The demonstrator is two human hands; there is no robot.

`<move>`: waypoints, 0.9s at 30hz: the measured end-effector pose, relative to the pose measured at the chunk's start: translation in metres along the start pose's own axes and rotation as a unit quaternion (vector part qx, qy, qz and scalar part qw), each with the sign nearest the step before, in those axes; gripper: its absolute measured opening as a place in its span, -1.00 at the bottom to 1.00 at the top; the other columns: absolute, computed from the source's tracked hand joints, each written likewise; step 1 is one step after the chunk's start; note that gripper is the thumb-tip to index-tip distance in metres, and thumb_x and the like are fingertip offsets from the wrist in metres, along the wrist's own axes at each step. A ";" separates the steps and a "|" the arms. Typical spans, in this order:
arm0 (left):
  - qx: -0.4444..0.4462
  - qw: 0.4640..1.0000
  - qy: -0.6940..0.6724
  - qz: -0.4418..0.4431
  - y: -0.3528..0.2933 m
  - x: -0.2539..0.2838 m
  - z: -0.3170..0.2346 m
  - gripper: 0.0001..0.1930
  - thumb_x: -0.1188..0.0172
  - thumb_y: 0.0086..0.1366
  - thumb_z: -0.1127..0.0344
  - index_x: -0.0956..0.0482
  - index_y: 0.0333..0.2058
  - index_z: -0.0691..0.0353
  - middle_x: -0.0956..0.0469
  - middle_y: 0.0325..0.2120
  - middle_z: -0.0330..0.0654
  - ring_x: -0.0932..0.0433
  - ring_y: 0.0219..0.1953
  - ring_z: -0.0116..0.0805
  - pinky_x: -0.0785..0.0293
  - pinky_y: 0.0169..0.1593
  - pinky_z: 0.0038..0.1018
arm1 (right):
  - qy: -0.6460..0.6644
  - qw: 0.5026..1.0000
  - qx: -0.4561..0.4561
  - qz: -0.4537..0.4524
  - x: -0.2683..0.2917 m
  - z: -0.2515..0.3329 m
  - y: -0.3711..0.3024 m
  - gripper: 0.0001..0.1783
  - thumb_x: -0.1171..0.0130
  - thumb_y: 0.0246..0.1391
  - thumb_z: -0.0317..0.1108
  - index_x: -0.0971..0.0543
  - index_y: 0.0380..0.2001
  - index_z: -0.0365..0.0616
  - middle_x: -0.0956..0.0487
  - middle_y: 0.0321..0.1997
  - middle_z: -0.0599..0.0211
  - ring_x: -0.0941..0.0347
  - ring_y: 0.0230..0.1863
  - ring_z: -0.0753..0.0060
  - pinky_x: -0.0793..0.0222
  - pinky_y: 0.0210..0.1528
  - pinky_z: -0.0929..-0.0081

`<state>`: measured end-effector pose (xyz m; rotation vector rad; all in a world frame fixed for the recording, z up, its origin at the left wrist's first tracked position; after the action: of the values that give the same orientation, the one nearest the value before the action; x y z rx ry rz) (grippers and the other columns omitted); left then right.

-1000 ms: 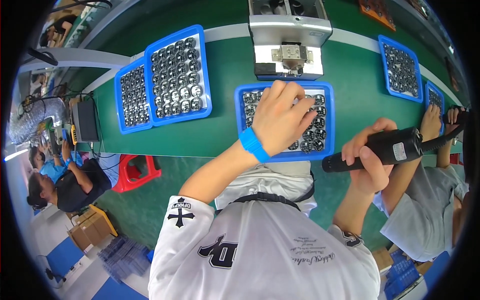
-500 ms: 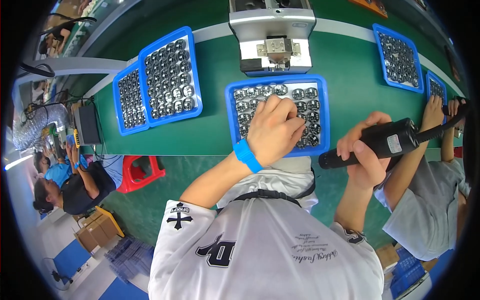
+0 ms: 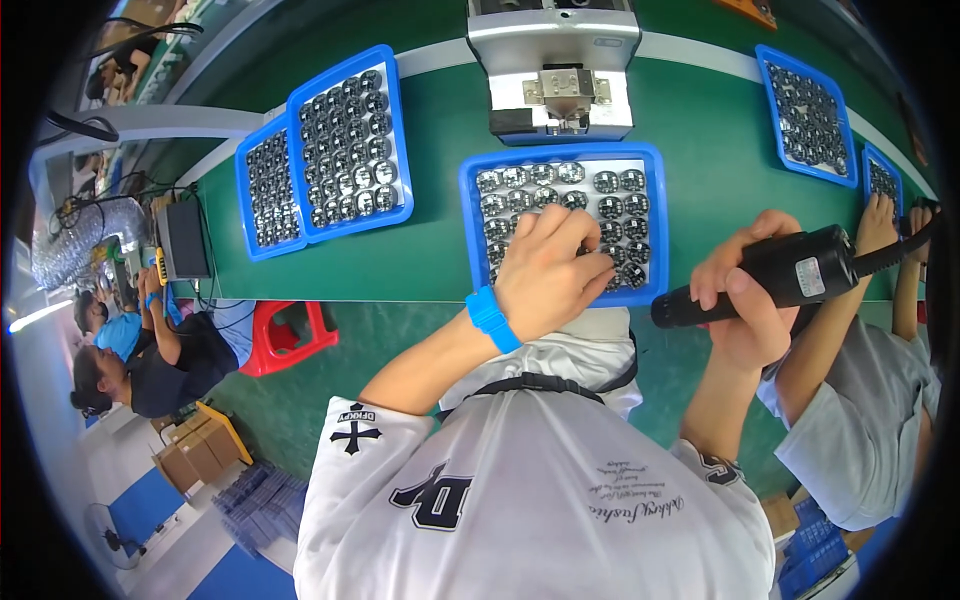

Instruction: The person fastens screws into small electronic components in a tray using an electric screwdriver.

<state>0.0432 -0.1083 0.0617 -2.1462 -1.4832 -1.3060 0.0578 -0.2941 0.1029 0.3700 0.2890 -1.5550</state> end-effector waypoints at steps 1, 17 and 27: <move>0.000 1.000 -0.001 0.000 0.000 0.000 0.000 -0.91 -0.46 0.02 0.31 -0.73 -0.46 0.08 -0.44 -0.30 -0.33 -0.41 -0.13 -0.25 -0.26 -0.13 -0.29 | -0.001 1.000 0.000 0.000 -0.001 0.000 0.000 -0.49 -0.21 0.02 -0.47 -0.26 0.03 -0.29 -0.46 -0.47 0.15 -0.39 -0.59 0.40 -0.41 -0.47 0.37; 0.002 1.000 -0.023 -0.006 -0.009 0.006 -0.016 -0.77 -0.54 -0.04 0.29 -0.76 -0.34 0.07 -0.46 -0.30 -0.35 -0.41 -0.17 -0.26 -0.21 -0.18 -0.29 | 0.007 1.000 0.009 -0.023 0.010 0.003 -0.003 -0.50 -0.17 0.03 -0.53 -0.27 0.04 -0.33 -0.47 -0.48 0.11 -0.41 -0.58 0.37 -0.43 -0.44 0.37; -0.002 0.999 0.013 0.036 0.006 -0.017 -0.026 -0.85 -0.49 -0.02 0.31 -0.76 -0.40 0.06 -0.42 -0.36 -0.37 -0.40 -0.21 -0.31 -0.17 -0.19 -0.30 | 0.000 0.999 0.022 -0.023 0.013 0.007 -0.011 -0.49 -0.18 0.05 -0.50 -0.27 0.06 -0.31 -0.44 -0.45 0.14 -0.39 -0.57 0.38 -0.41 -0.42 0.35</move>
<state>0.0326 -0.1384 0.0656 -2.1559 -1.3815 -1.3077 0.0463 -0.3085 0.1031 0.4001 0.2641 -1.6090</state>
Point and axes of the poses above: each hand's wrist, its own y-axis towards the middle knuckle, its own x-axis out of the back of the hand, z = x × y, the point moved 8 cm from there along y, towards the middle knuckle
